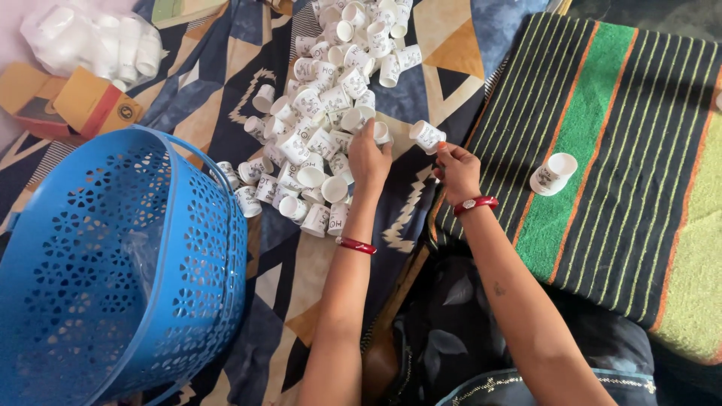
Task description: Picking up, sorting, and counting small white paper cups.
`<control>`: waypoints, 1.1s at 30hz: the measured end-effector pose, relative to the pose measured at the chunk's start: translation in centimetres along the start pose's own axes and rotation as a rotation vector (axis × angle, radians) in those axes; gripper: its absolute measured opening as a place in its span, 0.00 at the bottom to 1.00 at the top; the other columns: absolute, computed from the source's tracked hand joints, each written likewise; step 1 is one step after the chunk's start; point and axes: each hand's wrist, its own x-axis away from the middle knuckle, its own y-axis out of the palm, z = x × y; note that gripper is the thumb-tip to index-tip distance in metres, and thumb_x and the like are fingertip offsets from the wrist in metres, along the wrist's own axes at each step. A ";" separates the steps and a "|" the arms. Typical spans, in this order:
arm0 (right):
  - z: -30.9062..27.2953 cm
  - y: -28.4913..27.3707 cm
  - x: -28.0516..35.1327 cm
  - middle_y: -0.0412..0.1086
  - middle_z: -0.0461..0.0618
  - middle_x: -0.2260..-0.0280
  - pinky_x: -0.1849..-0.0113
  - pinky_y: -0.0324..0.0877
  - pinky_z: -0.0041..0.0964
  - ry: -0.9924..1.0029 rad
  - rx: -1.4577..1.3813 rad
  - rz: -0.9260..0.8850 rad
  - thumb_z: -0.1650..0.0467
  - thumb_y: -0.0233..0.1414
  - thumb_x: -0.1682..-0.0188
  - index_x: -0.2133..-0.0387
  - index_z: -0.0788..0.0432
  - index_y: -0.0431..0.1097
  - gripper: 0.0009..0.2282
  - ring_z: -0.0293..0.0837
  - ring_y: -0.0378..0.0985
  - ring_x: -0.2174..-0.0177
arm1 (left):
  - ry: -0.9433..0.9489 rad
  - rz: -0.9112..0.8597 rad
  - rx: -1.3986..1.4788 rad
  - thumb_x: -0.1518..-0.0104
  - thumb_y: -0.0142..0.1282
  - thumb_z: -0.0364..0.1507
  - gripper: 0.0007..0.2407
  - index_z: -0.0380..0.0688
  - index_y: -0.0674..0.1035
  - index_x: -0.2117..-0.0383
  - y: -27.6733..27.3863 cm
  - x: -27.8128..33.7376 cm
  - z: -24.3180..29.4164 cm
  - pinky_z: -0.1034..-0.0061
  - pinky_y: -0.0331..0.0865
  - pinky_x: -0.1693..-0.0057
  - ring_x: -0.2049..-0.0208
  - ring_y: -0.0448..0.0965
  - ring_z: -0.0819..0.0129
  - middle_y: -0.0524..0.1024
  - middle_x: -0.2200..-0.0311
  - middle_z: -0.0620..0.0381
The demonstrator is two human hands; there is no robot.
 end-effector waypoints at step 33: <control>-8.0 -18.2 12.5 0.74 0.52 0.69 0.60 0.72 0.43 -0.716 1.160 0.461 0.64 0.74 0.69 0.63 0.64 0.76 0.24 0.49 0.76 0.66 | -0.094 -0.397 1.204 0.50 0.69 0.25 0.17 0.33 0.77 0.56 7.1 5.2 15.6 0.74 0.79 0.48 0.58 0.83 0.70 0.81 0.59 0.52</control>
